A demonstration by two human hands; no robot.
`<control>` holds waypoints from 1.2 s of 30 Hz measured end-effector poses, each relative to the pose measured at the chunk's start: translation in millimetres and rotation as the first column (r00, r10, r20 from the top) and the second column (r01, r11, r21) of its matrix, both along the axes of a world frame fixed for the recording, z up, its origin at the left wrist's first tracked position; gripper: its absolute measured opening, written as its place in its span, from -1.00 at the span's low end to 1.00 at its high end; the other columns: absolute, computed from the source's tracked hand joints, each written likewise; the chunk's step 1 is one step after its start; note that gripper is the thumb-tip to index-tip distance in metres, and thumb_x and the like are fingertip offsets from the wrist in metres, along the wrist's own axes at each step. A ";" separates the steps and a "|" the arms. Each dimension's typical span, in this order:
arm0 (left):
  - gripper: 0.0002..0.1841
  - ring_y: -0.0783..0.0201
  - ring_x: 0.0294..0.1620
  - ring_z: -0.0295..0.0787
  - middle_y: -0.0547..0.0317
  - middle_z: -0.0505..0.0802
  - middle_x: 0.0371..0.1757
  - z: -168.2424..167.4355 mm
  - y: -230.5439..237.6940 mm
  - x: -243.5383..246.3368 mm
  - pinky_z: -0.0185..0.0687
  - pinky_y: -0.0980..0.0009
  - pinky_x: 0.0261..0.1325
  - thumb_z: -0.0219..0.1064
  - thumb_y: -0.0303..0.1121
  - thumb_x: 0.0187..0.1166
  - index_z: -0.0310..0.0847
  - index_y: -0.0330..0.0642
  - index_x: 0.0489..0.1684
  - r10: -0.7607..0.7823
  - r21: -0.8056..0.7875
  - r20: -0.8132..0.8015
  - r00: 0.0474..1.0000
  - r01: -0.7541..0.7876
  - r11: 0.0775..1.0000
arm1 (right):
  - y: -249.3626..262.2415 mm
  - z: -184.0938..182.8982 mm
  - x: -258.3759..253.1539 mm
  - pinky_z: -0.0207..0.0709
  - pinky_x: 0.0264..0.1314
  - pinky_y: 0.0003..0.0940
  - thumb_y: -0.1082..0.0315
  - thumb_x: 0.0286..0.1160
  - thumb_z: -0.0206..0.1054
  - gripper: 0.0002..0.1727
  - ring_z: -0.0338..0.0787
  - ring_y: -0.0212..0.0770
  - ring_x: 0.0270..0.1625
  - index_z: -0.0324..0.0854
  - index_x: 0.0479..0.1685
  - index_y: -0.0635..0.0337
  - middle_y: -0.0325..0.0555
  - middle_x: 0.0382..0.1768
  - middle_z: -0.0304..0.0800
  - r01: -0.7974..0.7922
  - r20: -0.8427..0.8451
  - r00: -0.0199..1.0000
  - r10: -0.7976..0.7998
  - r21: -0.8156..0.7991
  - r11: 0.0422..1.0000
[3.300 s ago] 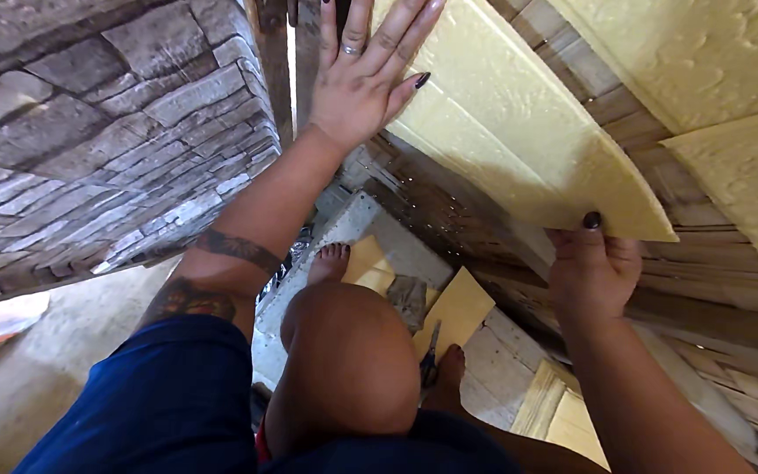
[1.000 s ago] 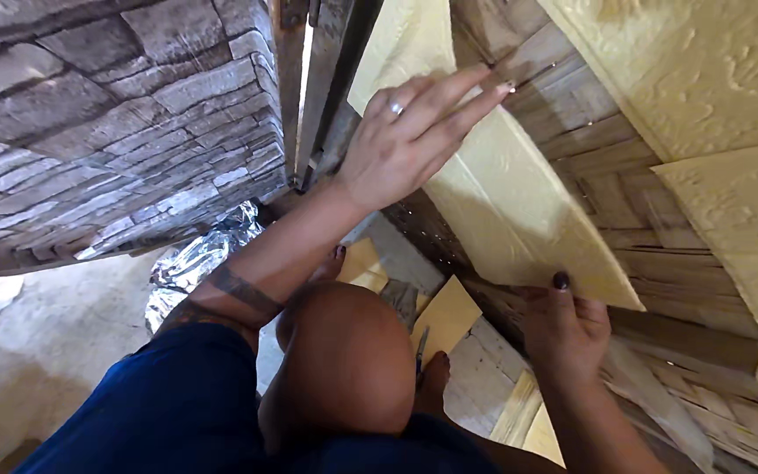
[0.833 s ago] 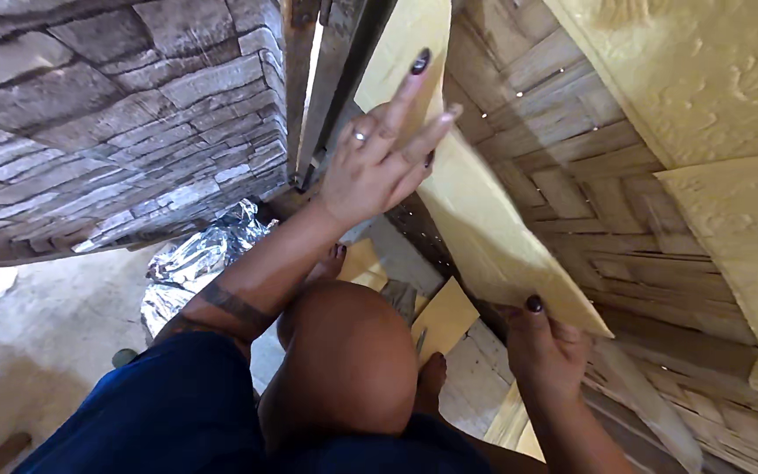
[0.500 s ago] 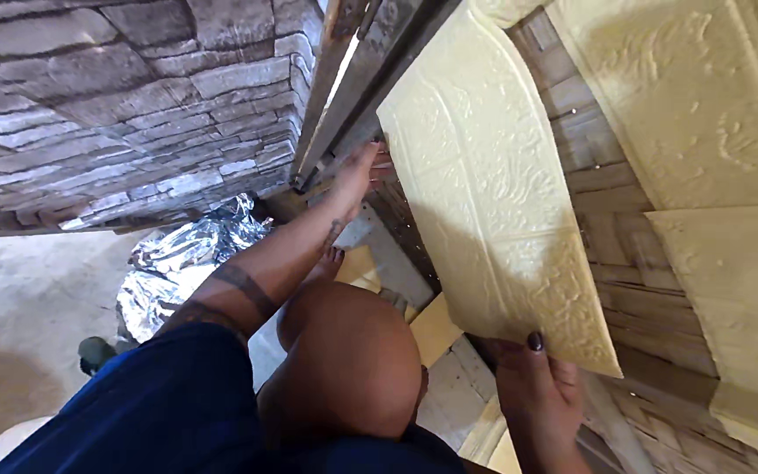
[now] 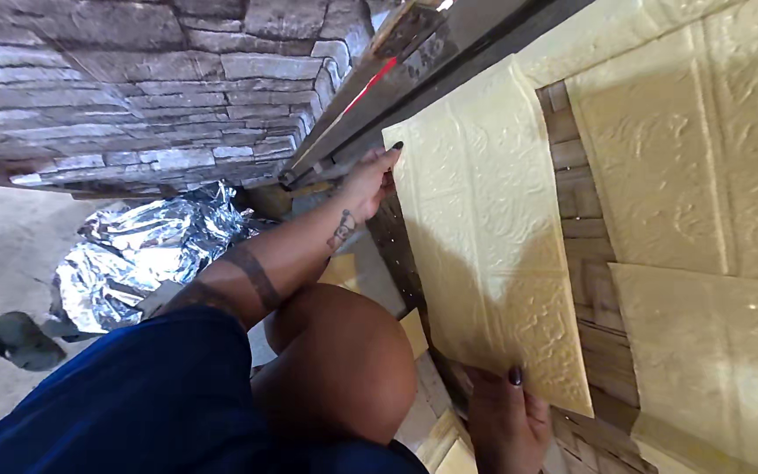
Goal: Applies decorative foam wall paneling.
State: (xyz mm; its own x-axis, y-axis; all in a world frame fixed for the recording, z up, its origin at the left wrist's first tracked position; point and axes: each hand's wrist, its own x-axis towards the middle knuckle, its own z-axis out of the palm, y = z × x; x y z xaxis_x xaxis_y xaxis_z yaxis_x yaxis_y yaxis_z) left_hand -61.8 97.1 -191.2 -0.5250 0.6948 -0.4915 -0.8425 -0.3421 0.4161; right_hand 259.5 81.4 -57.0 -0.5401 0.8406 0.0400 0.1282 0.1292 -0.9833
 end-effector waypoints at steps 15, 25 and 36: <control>-0.76 0.35 -0.14 0.73 0.15 0.78 -0.13 -11.5 -24.2 12.8 0.68 0.37 0.04 0.34 -0.21 0.70 0.56 -0.20 0.05 0.091 -0.019 -0.103 0.991 -0.093 0.995 | -10.4 14.4 7.5 0.82 0.10 -0.35 0.02 0.69 0.26 -0.77 0.90 -0.38 0.06 0.78 0.13 -0.38 -0.43 0.03 0.92 -0.068 0.072 0.996 0.061 0.097 0.993; -0.73 0.33 -0.12 0.76 0.11 0.80 -0.06 -10.6 -16.1 9.8 0.70 0.35 0.05 0.25 -0.21 0.76 0.57 -0.24 0.14 -0.006 -0.010 -0.081 0.997 0.005 1.000 | -11.1 14.2 12.3 0.80 0.16 -0.37 0.06 0.67 0.29 -0.78 0.89 -0.40 0.07 0.81 0.13 -0.37 -0.44 0.03 0.93 -0.091 0.074 0.994 0.082 0.130 0.987; -0.65 0.31 -0.10 0.74 0.06 0.77 -0.02 -19.2 4.4 10.9 0.68 0.34 0.06 0.22 -0.18 0.78 0.50 -0.27 0.27 -0.007 -0.005 -0.123 0.992 0.006 1.000 | -3.0 -5.6 15.0 0.77 0.25 -0.34 0.09 0.66 0.31 -0.79 0.87 -0.39 0.16 0.81 0.10 -0.34 -0.43 0.07 0.91 -0.068 0.064 0.996 0.061 0.123 0.990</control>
